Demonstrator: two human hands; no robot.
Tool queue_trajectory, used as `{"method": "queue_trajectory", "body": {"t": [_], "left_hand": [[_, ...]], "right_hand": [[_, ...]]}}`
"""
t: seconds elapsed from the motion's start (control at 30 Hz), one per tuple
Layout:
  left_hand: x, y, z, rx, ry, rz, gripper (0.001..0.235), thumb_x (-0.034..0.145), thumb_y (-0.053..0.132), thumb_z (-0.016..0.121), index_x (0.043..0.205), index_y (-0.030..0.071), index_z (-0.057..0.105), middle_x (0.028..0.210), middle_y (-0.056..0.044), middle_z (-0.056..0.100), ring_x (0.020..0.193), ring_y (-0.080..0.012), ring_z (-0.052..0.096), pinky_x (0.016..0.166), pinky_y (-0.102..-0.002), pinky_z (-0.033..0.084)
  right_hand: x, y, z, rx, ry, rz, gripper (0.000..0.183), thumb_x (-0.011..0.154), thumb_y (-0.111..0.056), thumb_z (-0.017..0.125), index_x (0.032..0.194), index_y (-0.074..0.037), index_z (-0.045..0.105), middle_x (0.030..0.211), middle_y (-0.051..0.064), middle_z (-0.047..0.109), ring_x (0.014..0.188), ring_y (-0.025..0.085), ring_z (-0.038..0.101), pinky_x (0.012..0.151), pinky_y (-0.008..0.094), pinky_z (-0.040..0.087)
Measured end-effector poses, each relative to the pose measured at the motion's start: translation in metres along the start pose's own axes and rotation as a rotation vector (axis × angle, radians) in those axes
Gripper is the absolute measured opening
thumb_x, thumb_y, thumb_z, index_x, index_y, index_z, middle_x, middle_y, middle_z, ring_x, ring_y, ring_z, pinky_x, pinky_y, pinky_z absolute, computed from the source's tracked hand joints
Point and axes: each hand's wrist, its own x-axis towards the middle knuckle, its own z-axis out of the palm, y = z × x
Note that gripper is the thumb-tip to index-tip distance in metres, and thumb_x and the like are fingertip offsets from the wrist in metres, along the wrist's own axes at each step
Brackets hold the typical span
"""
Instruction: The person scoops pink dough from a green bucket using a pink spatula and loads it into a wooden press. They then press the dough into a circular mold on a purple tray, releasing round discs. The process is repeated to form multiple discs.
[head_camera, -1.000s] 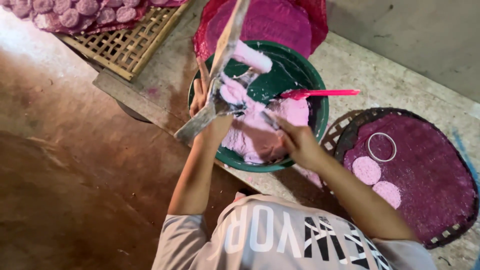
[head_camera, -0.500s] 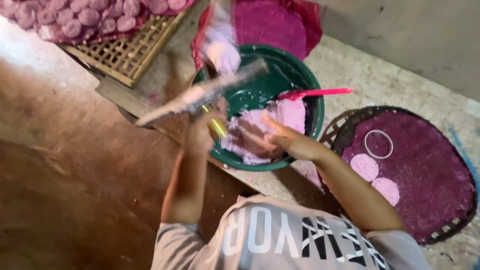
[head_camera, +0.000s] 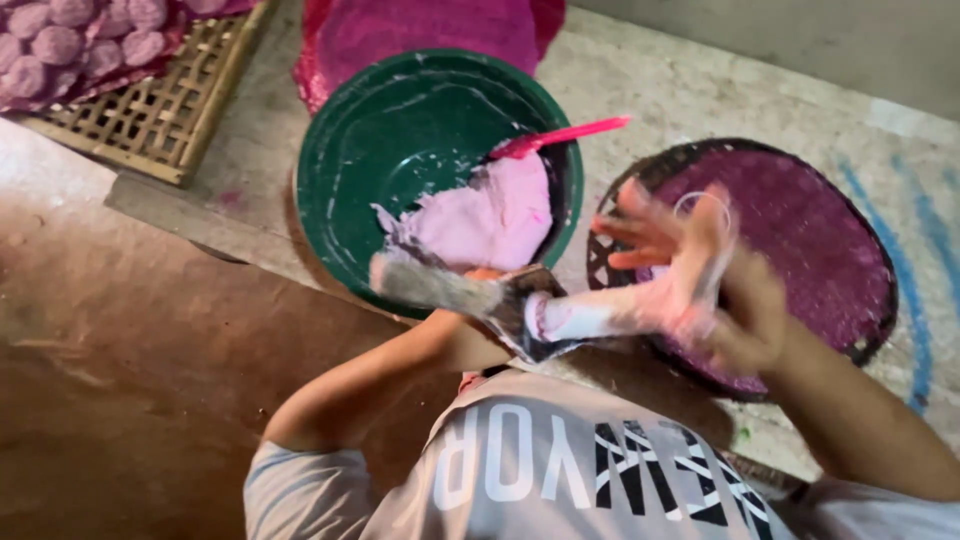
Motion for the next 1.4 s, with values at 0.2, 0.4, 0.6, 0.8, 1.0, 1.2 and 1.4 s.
{"method": "queue_trajectory", "body": {"t": [0.2,0.4,0.6,0.8,1.0,1.2,1.4], "left_hand": [[0.019,-0.006,0.064,0.316,-0.066,-0.041,0.037,0.089,0.021,0.074,0.122,0.008,0.067,0.113,-0.006,0.072,0.102,-0.0155,0.069,0.088,-0.034,0.057],[0.067,0.0,0.122,-0.361,-0.084,-0.207,0.035,0.094,0.026,0.075,0.12,0.005,0.069,0.114,-0.006,0.073,0.103,-0.0152,0.069,0.089,-0.035,0.057],[0.136,-0.013,0.13,0.3,-0.218,-0.106,0.052,0.076,0.017,0.085,0.123,0.006,0.067,0.114,-0.006,0.072,0.106,-0.0162,0.068,0.092,-0.035,0.057],[0.213,-0.117,0.089,0.06,-0.113,0.088,0.08,0.082,0.02,0.083,0.148,0.001,0.044,0.143,-0.012,0.058,0.129,-0.0238,0.06,0.108,-0.037,0.052],[0.214,-0.245,0.043,-0.509,0.524,-0.302,0.063,0.087,0.032,0.077,0.137,0.005,0.05,0.127,-0.012,0.065,0.118,-0.0264,0.063,0.101,-0.041,0.05],[0.216,-0.308,0.041,-0.917,0.294,-0.521,0.029,0.091,0.028,0.066,0.113,0.009,0.07,0.099,-0.008,0.074,0.088,-0.0249,0.071,0.08,-0.04,0.057],[0.213,-0.328,0.099,-1.019,0.278,-0.439,0.028,0.093,0.021,0.064,0.12,0.015,0.066,0.108,-0.004,0.072,0.096,-0.0214,0.069,0.075,-0.035,0.054]], "right_hand": [[-0.064,0.005,0.015,-0.404,-0.082,-0.246,0.061,0.102,-0.028,0.054,0.155,-0.005,0.035,0.153,0.033,0.049,0.141,0.049,0.058,0.106,0.044,0.058],[-0.136,0.028,-0.003,-0.326,0.181,0.018,0.074,0.103,-0.03,0.058,0.16,0.0,0.021,0.165,0.029,0.022,0.157,0.044,0.022,0.129,0.052,0.016],[-0.23,0.034,-0.078,0.67,-0.111,0.483,0.102,0.099,-0.06,0.067,0.16,0.003,0.017,0.163,0.024,0.033,0.151,0.037,0.037,0.124,0.05,0.033],[-0.333,0.043,-0.059,0.703,0.488,0.794,0.102,0.082,-0.065,0.077,0.146,0.006,0.04,0.13,0.024,0.058,0.12,0.036,0.058,0.105,0.047,0.044],[-0.417,0.041,-0.037,0.44,0.803,0.456,0.109,0.073,-0.061,0.087,0.149,0.003,0.041,0.135,0.018,0.055,0.127,0.032,0.054,0.108,0.045,0.042],[-0.446,0.028,-0.011,0.352,1.189,0.36,0.12,0.076,-0.055,0.085,0.161,0.005,0.026,0.14,0.02,0.051,0.129,0.033,0.05,0.114,0.048,0.037],[-0.439,0.011,0.0,0.315,1.292,0.354,0.125,0.078,-0.053,0.085,0.166,0.006,0.02,0.143,0.022,0.047,0.134,0.034,0.048,0.118,0.05,0.035]]}}
